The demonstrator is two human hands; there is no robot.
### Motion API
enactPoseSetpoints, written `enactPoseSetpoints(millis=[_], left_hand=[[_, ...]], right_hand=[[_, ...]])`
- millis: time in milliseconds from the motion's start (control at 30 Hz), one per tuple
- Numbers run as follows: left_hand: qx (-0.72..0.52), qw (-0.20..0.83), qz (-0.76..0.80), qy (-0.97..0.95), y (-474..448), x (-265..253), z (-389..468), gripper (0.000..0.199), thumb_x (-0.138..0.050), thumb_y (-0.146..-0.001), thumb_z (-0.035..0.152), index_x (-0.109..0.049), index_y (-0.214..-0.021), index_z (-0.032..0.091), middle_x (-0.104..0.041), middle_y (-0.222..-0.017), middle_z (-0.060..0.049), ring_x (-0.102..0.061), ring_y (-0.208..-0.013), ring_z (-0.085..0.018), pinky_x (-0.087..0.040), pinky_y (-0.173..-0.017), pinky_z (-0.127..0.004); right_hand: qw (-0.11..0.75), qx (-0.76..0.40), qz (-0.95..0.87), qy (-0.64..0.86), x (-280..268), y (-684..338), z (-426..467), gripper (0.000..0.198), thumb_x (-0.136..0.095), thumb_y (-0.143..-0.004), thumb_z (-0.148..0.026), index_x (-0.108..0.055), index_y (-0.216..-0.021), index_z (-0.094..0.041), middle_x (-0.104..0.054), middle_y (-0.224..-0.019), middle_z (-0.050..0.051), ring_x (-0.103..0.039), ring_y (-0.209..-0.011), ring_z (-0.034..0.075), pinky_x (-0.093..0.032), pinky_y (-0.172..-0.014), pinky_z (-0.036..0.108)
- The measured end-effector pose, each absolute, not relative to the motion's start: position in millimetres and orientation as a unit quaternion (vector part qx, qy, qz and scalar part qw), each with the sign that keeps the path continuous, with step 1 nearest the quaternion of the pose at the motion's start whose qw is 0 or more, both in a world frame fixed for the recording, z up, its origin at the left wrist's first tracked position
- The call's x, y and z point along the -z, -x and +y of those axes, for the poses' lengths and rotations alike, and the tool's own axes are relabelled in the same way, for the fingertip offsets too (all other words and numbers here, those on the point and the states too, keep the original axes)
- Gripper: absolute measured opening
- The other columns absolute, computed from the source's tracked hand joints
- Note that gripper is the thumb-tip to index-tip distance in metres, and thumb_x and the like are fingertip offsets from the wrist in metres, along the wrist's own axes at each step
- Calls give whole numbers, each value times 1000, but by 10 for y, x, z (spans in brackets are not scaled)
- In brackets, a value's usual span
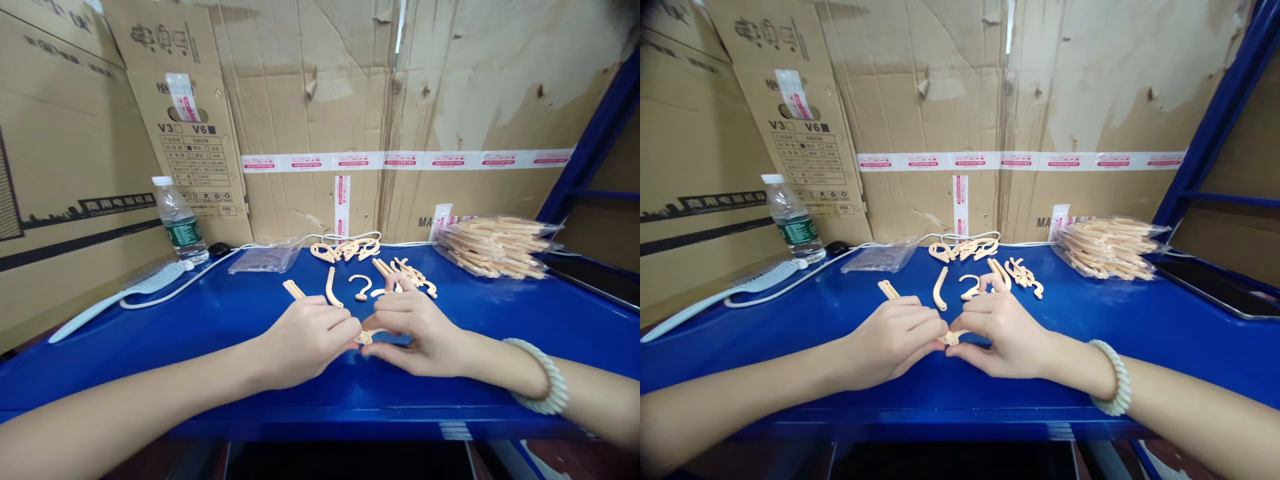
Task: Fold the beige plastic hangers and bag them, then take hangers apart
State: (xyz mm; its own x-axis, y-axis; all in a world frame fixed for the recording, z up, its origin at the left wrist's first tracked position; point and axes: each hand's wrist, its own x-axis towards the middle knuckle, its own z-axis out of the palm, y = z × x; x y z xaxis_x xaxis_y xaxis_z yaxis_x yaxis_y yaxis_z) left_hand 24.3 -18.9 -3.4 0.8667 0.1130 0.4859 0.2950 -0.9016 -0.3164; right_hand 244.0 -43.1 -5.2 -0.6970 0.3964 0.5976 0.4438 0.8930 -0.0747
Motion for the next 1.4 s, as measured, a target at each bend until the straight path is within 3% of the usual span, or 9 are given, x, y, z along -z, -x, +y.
enactPoseSetpoints(millis=[133,333,600,800,933,1133,1300,1400], left_hand=[[245,214,-81,942,-193,-38,-103,24,-39,-100,21,-56,-83,17,-65,-72,-1,-57,-62,-14,-37,-61,-29],[165,93,-152,970,-68,-142,162,8,-46,-97,19,-53,-98,17,-69,-92,-4,-62,-83,-18,-43,-78,-31],[114,54,-205,971,0,-88,391,16,-42,-94,10,-56,-96,17,-61,-94,-7,-56,-90,-21,-45,-81,-33],[129,0,-197,972,12,-36,428,29,-42,-87,0,-57,-102,19,-58,-107,-7,-54,-103,-21,-45,-92,-35],[143,-8,-202,969,-8,-27,390,33,-42,-81,-2,-57,-101,19,-60,-106,-7,-56,-101,-21,-46,-90,-35],[221,-3,-246,944,-84,33,316,17,-53,-88,18,-59,-103,18,-62,-98,-7,-58,-94,-22,-48,-84,-35],[238,-3,-251,938,-104,123,354,35,-66,-84,36,-61,-113,18,-64,-114,-10,-56,-108,-25,-47,-94,-39],[242,-15,-249,938,-118,167,381,29,-67,-85,35,-65,-109,19,-66,-110,-8,-59,-103,-24,-48,-91,-38]], right_hand=[[366,-20,-888,277,-11,-2464,-384,17,-61,-89,-32,-66,-84,-17,-62,-62,-3,-49,-54,10,-35,-73,31],[337,30,-874,349,8,-2664,-48,17,-57,-92,-32,-67,-95,-18,-68,-87,5,-57,-84,19,-37,-84,36],[252,64,-895,363,88,-2692,111,16,-51,-95,-27,-64,-99,-20,-68,-98,6,-56,-97,22,-36,-93,43],[236,85,-904,346,97,-2639,125,16,-50,-96,-27,-64,-100,-20,-68,-102,6,-55,-100,22,-35,-95,44],[238,88,-903,348,136,-2635,162,13,-53,-94,-26,-65,-97,-21,-68,-103,5,-56,-100,22,-35,-95,44],[247,76,-899,353,192,-2638,209,14,-56,-93,-27,-67,-98,-19,-65,-105,8,-56,-99,24,-43,-87,40],[253,61,-900,350,220,-2669,240,15,-61,-89,-22,-67,-102,-18,-64,-102,10,-58,-95,23,-47,-84,39],[252,47,-903,344,234,-2677,256,14,-60,-89,-18,-67,-101,-16,-64,-98,10,-60,-90,22,-49,-80,37]])
